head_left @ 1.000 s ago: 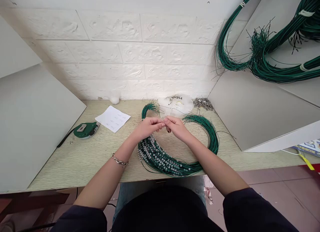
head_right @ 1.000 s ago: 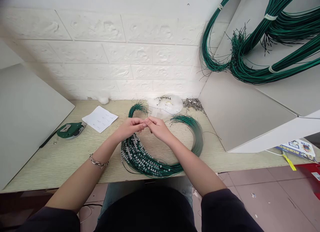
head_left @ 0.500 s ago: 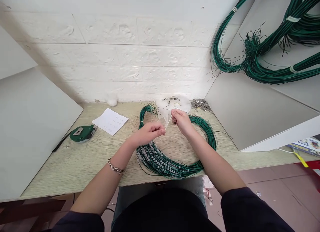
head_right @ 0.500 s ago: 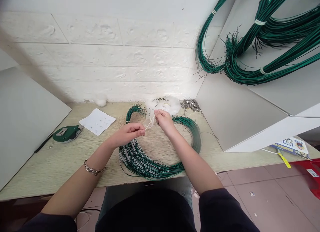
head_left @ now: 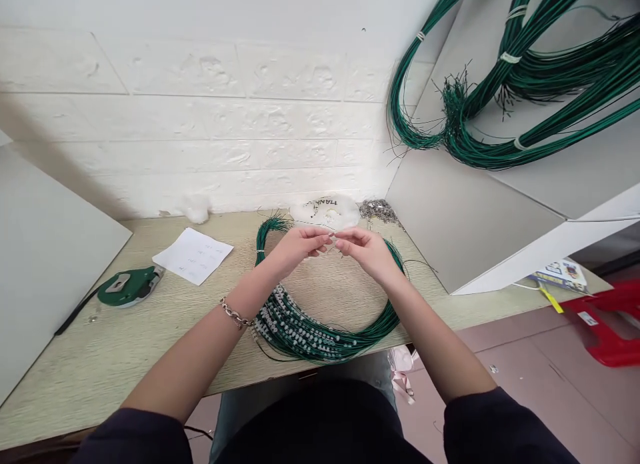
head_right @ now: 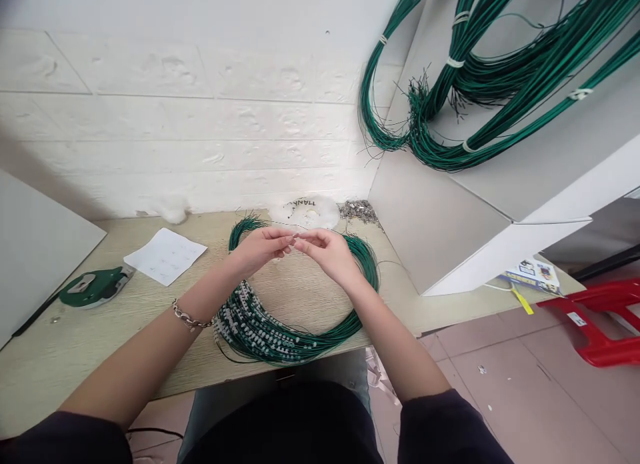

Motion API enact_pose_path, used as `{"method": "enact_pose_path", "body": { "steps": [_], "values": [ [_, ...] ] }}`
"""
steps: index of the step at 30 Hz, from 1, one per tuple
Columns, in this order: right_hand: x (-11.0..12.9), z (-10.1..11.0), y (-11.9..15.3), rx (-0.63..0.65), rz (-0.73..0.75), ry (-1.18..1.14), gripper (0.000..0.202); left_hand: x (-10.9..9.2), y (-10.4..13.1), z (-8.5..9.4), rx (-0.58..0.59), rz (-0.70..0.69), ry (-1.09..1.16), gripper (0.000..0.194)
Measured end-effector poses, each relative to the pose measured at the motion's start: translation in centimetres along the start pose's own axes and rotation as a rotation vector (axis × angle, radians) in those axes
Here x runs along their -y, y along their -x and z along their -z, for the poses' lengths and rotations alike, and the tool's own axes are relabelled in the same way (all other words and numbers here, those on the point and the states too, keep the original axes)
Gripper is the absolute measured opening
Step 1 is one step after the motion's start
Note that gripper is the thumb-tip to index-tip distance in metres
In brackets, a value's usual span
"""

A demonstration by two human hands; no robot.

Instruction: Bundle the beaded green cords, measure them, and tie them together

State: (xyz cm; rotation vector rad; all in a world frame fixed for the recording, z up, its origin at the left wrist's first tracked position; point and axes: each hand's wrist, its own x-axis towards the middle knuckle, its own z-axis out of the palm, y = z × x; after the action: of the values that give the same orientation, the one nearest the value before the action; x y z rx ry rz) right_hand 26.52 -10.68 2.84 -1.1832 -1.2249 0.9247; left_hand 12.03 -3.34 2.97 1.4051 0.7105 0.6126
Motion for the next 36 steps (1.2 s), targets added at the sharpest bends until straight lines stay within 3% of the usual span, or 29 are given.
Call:
{"method": "enact_pose_path", "body": {
  "steps": [4, 9, 15, 18, 22, 24, 26, 28, 31, 34, 36],
  "values": [
    [-0.4, 2.8, 1.5, -0.145, -0.067, 0.059, 0.025, -0.9, -1.2, -3.2, 0.090, 0.071, -0.079, 0.025],
    [-1.9, 4.8, 2.4, -0.216, -0.168, -0.091, 0.032, -1.2, -2.4, -6.3, 0.126, 0.113, -0.112, 0.019],
    [-3.1, 6.4, 2.6, -0.203, -0.192, -0.152, 0.024, 0.0, -4.0, -7.9, 0.214, 0.001, -0.216, 0.016],
    [-3.1, 6.8, 2.7, -0.266, -0.148, -0.105, 0.022, 0.5, -4.3, -8.5, 0.200, -0.089, -0.308, 0.014],
    [-2.9, 6.9, 3.3, -0.348, -0.116, -0.172, 0.016, 0.1, -4.2, -9.2, 0.147, -0.243, -0.617, 0.015],
    [-2.9, 7.0, 3.8, -0.250, -0.171, -0.406, 0.014, -0.4, -4.0, -9.7, 0.119, -0.330, -0.801, 0.020],
    [-2.9, 7.3, 4.4, -0.071, -0.263, -0.662, 0.016, -1.0, -3.9, -10.3, 0.114, -0.419, -0.908, 0.026],
    [-3.1, 7.9, 4.9, 0.105, -0.367, -0.778, 0.018, -1.4, -3.8, -10.9, 0.139, -0.497, -0.963, 0.029],
    [-3.2, 9.3, 5.4, 0.222, -0.451, -0.678, 0.017, -1.8, -3.7, -11.7, 0.259, -0.549, -0.955, 0.029],
    [-3.1, 10.5, 5.8, 0.287, -0.481, -0.513, 0.017, -1.8, -3.6, -12.2, 0.429, -0.494, -0.794, 0.025],
    [-3.0, 11.0, 6.1, 0.325, -0.510, -0.448, 0.021, -1.6, -3.5, -12.4, 0.468, -0.451, -0.719, 0.024]
  ]
}}
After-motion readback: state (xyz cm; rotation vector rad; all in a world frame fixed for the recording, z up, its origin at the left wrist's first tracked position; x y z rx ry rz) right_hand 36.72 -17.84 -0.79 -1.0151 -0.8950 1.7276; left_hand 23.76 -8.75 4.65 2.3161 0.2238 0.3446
